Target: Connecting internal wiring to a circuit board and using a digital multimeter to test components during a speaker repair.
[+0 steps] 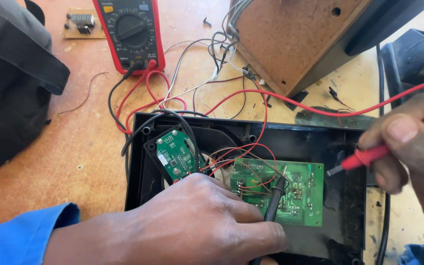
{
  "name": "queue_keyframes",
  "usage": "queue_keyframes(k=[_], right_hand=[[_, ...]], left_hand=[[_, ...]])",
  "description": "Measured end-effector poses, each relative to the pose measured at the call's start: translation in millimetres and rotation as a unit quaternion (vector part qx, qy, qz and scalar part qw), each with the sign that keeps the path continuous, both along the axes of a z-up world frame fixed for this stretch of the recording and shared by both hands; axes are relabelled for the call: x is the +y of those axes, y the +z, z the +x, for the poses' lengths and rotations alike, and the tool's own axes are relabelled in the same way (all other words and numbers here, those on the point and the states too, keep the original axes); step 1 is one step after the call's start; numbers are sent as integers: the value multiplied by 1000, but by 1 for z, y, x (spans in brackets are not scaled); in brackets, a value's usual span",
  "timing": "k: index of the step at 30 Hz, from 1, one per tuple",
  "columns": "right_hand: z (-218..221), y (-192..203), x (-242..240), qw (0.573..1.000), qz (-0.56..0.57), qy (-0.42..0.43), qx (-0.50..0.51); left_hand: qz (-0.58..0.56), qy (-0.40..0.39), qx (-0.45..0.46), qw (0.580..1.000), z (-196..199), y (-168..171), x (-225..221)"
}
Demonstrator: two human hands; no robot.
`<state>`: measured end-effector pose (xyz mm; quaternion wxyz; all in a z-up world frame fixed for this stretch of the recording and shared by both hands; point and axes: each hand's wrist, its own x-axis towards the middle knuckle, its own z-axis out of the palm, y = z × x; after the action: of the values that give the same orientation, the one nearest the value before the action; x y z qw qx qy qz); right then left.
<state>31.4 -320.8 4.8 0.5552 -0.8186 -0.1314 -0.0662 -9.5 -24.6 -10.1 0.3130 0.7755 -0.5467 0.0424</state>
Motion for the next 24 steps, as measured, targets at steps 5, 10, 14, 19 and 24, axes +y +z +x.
queue_keyframes(k=[5,10,14,19,24], right_hand=[[-9,2,11,992,-107,-53,34],[-7,1,22,988,-119,-82,58],[-7,-4,20,983,-142,-96,62],[-6,-12,17,982,-144,-101,66],[0,-19,8,976,-159,-117,96]], left_hand=[[4,-30,-28,999,-2,-5,2],[-32,-11,-42,999,-7,-18,4],[-37,-54,-36,997,-9,-36,13],[-32,-8,-78,996,-14,-31,21],[-7,3,-97,995,-16,-31,28]])
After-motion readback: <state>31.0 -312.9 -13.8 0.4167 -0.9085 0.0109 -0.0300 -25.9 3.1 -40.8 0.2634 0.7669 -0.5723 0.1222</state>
